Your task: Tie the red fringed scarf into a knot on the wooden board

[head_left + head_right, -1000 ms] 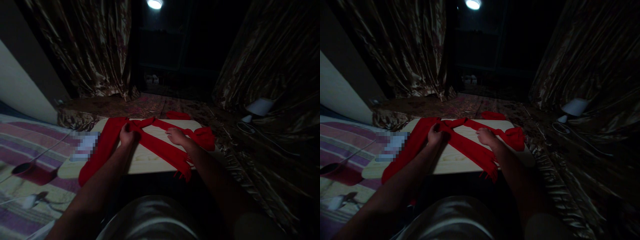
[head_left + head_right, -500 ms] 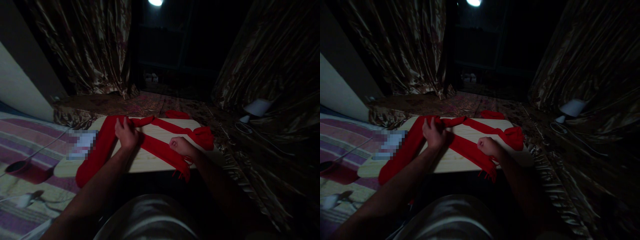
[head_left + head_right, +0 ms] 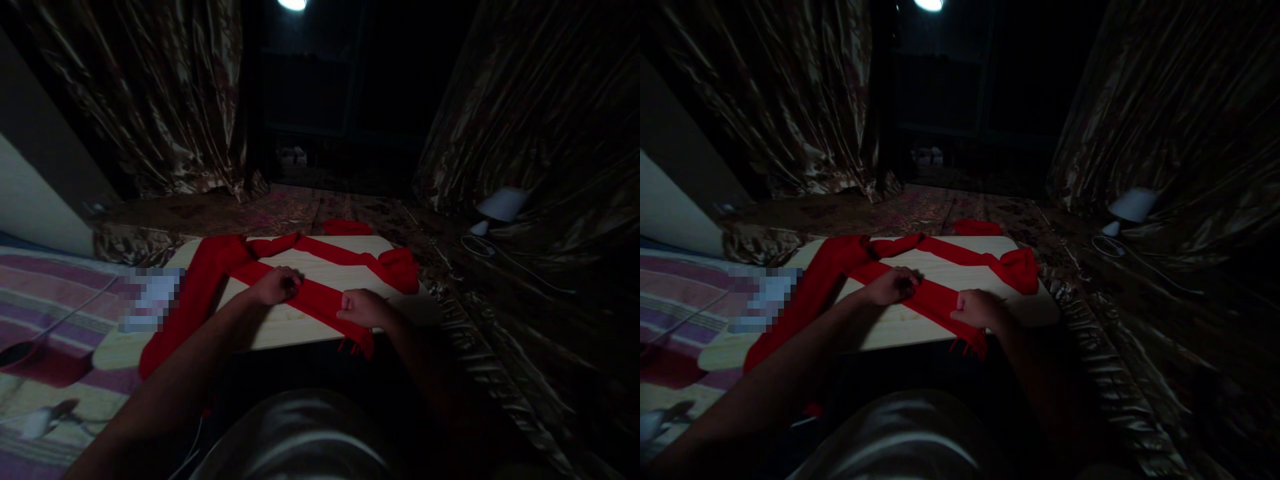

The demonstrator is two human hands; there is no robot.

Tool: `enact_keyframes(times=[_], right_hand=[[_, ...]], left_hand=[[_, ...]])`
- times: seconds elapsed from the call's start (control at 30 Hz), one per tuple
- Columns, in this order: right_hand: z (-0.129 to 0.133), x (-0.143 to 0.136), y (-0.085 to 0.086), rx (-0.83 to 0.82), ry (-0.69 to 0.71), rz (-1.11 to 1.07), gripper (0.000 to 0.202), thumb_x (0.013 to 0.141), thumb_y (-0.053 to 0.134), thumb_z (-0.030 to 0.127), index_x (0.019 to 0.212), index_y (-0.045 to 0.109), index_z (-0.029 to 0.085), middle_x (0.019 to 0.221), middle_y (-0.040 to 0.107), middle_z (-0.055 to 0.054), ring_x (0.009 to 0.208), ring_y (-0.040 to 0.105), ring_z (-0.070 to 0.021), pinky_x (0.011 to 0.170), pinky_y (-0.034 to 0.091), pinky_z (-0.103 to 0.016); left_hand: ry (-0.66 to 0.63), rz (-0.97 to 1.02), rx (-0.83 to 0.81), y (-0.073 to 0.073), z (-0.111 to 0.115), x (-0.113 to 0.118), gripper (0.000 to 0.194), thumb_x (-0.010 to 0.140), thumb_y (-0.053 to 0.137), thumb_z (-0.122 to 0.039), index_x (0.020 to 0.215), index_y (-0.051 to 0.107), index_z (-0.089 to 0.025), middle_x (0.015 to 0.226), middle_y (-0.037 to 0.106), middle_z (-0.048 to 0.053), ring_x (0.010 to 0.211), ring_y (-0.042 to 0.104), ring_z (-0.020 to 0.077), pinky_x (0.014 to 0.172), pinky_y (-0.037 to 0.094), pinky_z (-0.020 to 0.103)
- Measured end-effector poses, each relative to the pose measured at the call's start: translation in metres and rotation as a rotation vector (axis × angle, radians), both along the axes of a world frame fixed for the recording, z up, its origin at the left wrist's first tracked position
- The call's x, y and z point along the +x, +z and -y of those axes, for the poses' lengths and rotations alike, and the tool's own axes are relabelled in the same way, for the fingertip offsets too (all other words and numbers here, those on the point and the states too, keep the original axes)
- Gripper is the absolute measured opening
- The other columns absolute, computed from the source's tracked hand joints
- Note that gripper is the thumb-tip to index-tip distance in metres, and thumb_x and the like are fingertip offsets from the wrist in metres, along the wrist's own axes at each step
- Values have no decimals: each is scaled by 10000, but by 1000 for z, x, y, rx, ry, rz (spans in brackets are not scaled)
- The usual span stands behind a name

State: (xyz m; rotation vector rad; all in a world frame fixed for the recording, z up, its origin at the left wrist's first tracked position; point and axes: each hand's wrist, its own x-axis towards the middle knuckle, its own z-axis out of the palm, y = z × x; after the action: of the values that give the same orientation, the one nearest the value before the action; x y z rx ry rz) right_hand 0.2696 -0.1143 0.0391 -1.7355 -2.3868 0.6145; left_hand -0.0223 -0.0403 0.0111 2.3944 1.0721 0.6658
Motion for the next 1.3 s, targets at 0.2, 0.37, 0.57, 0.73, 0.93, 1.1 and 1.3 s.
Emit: enact_keyframes(times=[0.2, 0.37, 0.57, 0.73, 0.93, 1.1, 1.3], right_hand=[[3, -2, 5, -44, 44, 79, 149, 758, 716, 341, 791, 664, 205, 781, 711, -4, 658, 578, -128, 560, 320, -239], [2, -2, -3, 7, 38, 24, 188, 723, 727, 271, 886, 665, 204, 833, 711, 1, 678, 572, -121, 582, 326, -226], [5, 0, -6, -30, 14, -4, 174, 736, 730, 268, 888, 672, 206, 803, 696, 5, 654, 554, -121, 575, 319, -228], [14, 3, 5, -77, 27, -5, 114, 754, 723, 258, 757, 626, 197, 698, 638, 27, 612, 509, -112, 566, 304, -229], [19, 8, 18, -20, 25, -65, 26, 863, 590, 194, 886, 578, 188, 754, 609, 16, 689, 501, -126, 625, 313, -237], [17, 10, 18, -26, -27, -48, 123, 899, 518, 132, 992, 583, 181, 845, 644, -16, 758, 547, -142, 687, 348, -240], [17, 8, 13, 32, -71, 72, 183, 898, 560, 173, 1068, 623, 198, 1001, 702, -77, 862, 621, -183, 712, 370, -262]], left_hand=[[7, -156, 20, 1, -2, 1, 306, 714, 632, -237, 1010, 693, -186, 1033, 678, 90, 959, 629, 229, 910, 501, 347], [16, -378, 35, 16, -2, 12, 307, 719, 633, -263, 1021, 670, -225, 1081, 673, 91, 1068, 584, 287, 929, 465, 409], [-1, -520, 3, 37, 0, 23, 216, 717, 619, -259, 926, 672, -240, 1042, 699, 67, 1074, 579, 313, 916, 424, 447], [-17, -480, -80, 36, -4, 20, 197, 699, 611, -236, 883, 683, -243, 947, 717, 25, 931, 633, 244, 796, 452, 335], [-4, -377, -145, 32, -8, 13, 229, 730, 568, -273, 910, 701, -229, 865, 723, 6, 805, 639, 196, 722, 446, 271], [7, -361, -117, 34, -12, 15, 222, 818, 533, -304, 960, 674, -209, 877, 727, 34, 800, 637, 193, 693, 434, 264], [30, -507, -42, 31, -14, 23, 202, 807, 585, -324, 966, 677, -241, 961, 725, 41, 873, 647, 223, 735, 436, 298]])
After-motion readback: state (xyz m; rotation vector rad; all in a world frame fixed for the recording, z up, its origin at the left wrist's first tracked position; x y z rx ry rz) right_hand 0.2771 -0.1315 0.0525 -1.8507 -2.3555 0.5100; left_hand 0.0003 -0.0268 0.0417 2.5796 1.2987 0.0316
